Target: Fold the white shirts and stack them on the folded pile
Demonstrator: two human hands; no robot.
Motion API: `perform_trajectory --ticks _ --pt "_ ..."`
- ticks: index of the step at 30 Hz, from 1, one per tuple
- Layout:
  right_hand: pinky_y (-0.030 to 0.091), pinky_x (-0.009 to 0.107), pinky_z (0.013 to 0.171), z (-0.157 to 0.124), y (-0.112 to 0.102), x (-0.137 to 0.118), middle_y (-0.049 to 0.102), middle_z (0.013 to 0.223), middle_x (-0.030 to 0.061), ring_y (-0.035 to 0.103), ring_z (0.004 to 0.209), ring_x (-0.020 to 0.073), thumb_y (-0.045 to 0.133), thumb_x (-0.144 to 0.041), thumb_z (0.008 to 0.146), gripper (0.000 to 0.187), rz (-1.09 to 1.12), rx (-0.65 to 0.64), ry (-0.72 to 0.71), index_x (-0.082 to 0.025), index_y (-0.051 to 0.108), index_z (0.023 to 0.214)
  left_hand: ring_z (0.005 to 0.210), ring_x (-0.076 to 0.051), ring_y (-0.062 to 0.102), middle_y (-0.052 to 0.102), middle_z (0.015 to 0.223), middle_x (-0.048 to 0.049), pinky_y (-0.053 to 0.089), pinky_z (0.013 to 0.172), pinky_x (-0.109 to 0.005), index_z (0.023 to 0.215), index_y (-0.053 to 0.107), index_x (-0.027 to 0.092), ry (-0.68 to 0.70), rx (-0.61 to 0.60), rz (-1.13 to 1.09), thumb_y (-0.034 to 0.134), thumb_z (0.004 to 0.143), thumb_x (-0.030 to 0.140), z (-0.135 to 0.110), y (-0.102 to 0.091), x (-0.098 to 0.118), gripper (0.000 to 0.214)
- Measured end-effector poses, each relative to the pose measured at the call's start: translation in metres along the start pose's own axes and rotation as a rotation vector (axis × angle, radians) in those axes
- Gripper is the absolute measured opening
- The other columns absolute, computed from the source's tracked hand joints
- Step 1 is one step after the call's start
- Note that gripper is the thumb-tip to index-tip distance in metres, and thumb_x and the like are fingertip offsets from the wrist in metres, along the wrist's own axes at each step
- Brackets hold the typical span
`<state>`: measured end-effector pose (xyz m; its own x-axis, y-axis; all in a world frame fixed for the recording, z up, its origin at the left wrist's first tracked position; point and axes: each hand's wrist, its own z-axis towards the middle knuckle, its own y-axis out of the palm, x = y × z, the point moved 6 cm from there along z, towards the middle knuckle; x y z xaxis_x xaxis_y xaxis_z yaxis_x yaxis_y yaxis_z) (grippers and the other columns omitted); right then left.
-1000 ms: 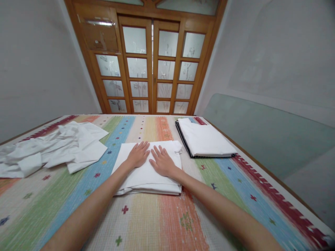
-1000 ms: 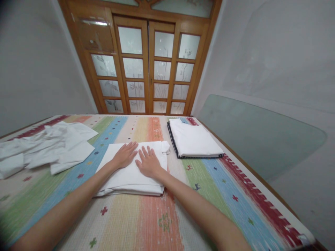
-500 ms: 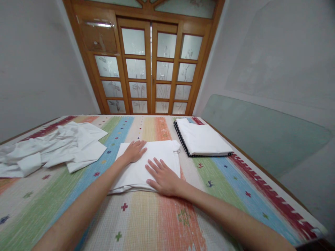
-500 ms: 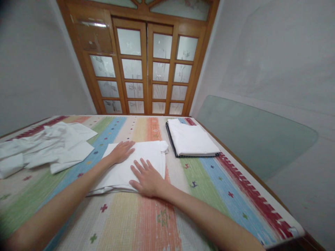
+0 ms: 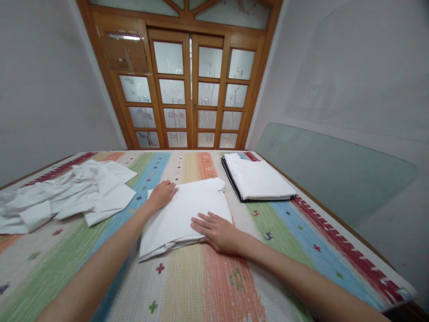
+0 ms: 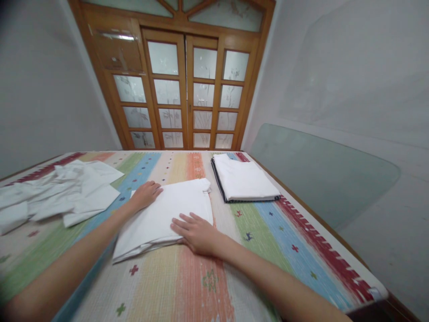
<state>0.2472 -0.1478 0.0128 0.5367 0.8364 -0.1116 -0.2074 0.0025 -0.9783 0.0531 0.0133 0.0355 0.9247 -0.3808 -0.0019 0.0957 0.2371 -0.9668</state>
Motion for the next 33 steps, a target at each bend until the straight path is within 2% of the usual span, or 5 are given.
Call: perform_trajectory --ticks 6,10,17,27,33 --pt "0.033 0.049 0.113 -0.015 -0.025 0.065 0.049 0.146 0.0127 0.04 0.138 0.0283 0.049 -0.007 0.086 0.048 -0.071 0.109 0.278 -0.016 0.058 0.132 0.106 -0.029 0.064 0.068 0.112 -0.0177 0.048 0.087 -0.038 0.102 0.065 0.014 -0.228 -0.103 -0.024 0.037 0.093 0.038 -0.036 -0.013 -0.031 0.038" --pt "0.034 0.051 0.112 -0.033 -0.048 0.087 0.052 0.143 0.0135 0.045 0.132 0.0287 0.045 -0.017 0.093 0.033 -0.026 0.346 0.473 -0.017 0.065 0.118 0.087 -0.031 0.069 0.072 0.08 -0.0138 0.05 0.077 -0.037 0.072 0.064 0.019 -0.372 -0.187 -0.251 0.057 0.08 0.044 -0.067 -0.026 -0.05 0.028" --pt "0.032 0.048 0.112 -0.042 -0.032 0.062 0.058 0.136 0.012 0.043 0.134 0.0279 0.041 -0.04 0.098 0.04 0.193 0.251 0.505 -0.019 0.061 0.125 0.042 -0.019 0.058 0.06 0.045 -0.0066 0.049 0.046 -0.031 0.052 0.056 0.019 -0.485 -0.759 -0.947 0.073 0.063 0.066 -0.134 -0.017 -0.022 0.051" --pt "0.042 0.047 0.103 -0.03 -0.021 0.066 0.062 0.125 0.0155 0.058 0.116 0.0284 0.069 -0.022 0.074 0.055 0.568 0.253 0.629 -0.014 0.054 0.126 0.066 -0.017 0.067 0.071 0.085 -0.0058 0.054 0.057 -0.026 0.089 0.065 0.015 -0.731 -0.381 -1.287 0.082 0.056 0.054 -0.139 -0.027 -0.023 0.054" --pt "0.055 0.027 0.059 -0.032 -0.014 0.085 0.068 0.092 0.0026 0.066 0.067 0.0141 0.076 -0.017 0.068 0.046 1.25 0.427 0.949 -0.02 0.049 0.106 0.074 -0.017 0.068 0.072 0.088 -0.0078 0.055 0.068 -0.026 0.087 0.064 0.015 -0.717 -0.368 -1.483 0.079 0.066 0.045 -0.142 -0.024 -0.016 0.04"
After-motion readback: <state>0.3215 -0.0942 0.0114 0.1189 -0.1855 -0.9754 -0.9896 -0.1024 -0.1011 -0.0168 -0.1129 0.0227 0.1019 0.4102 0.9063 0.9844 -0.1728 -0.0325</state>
